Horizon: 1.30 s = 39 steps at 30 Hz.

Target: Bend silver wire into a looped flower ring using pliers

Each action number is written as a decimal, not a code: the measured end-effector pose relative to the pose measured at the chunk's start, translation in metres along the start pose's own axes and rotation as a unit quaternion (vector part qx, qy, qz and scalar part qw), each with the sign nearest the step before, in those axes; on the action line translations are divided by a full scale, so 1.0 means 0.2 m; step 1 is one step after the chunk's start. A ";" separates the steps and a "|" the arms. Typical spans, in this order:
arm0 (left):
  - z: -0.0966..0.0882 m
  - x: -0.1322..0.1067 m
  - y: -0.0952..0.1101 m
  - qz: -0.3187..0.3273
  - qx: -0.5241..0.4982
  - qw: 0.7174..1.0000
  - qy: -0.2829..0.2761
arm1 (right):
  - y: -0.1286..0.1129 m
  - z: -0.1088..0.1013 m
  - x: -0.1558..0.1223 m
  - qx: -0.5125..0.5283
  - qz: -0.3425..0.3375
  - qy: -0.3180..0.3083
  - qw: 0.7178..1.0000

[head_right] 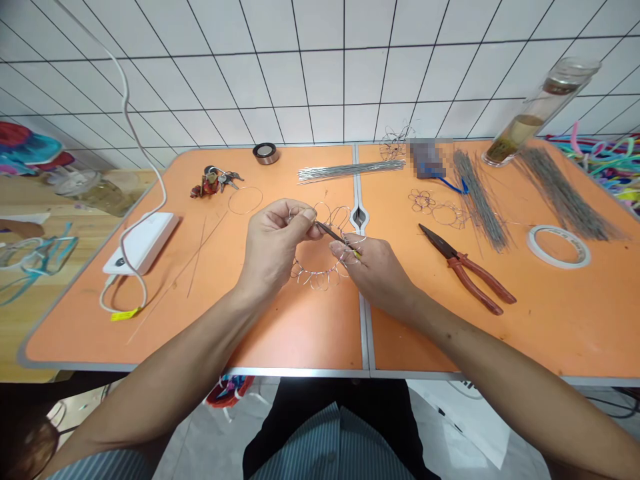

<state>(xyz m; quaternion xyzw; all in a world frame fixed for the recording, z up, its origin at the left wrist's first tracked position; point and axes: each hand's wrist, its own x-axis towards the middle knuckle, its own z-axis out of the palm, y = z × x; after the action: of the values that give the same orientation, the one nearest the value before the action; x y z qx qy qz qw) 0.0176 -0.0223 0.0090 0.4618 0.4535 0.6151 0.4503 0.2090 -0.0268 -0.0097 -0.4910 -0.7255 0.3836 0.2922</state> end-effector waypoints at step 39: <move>0.00 0.01 0.01 -0.023 -0.005 1.000 0.014 | 0.01 0.02 0.02 -0.012 -0.037 0.004 0.999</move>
<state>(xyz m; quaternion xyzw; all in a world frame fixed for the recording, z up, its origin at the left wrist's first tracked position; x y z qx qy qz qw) 0.0174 -0.0215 0.0103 0.4401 0.4672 0.6135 0.4600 0.2058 -0.0242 -0.0121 -0.4685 -0.7466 0.3621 0.3032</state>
